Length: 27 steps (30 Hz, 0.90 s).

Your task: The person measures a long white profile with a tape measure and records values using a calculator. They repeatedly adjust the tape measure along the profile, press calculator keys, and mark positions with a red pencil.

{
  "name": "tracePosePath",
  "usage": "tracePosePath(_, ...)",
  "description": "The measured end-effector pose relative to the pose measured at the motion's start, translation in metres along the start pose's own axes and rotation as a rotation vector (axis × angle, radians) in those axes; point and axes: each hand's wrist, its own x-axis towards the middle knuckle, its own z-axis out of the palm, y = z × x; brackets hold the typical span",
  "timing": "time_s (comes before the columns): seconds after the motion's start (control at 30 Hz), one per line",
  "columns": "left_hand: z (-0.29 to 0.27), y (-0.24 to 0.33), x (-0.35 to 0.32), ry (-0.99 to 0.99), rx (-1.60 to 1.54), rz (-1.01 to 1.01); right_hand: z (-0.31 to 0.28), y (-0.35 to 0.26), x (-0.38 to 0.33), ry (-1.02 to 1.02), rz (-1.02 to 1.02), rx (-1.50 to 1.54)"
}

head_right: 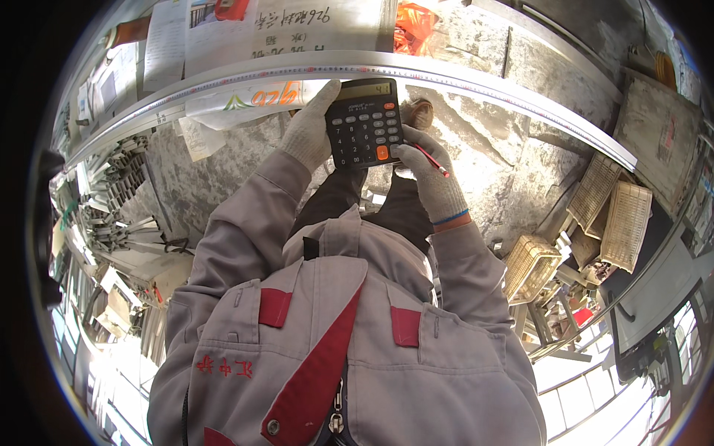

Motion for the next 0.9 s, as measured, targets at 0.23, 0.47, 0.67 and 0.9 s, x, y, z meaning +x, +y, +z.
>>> tracePosePath(0.23, 0.007, -0.005, 0.001, -0.057, 0.034, -0.08, -0.012, 0.0, -0.006, 0.072, 0.027, -0.097)
tracePosePath(0.47, 0.016, -0.009, 0.006, -0.073, 0.115, -0.116, -0.045, -0.014, -0.008, 0.096, -0.037, -0.084)
tracePosePath(0.67, 0.029, -0.018, 0.018, -0.066, 0.158, -0.123, -0.09, -0.057, 0.016, 0.163, -0.254, -0.375)
tracePosePath(0.9, 0.041, -0.038, 0.038, -0.031, 0.224, -0.122, -0.125, -0.088, 0.063, 0.188, -0.235, -0.321)
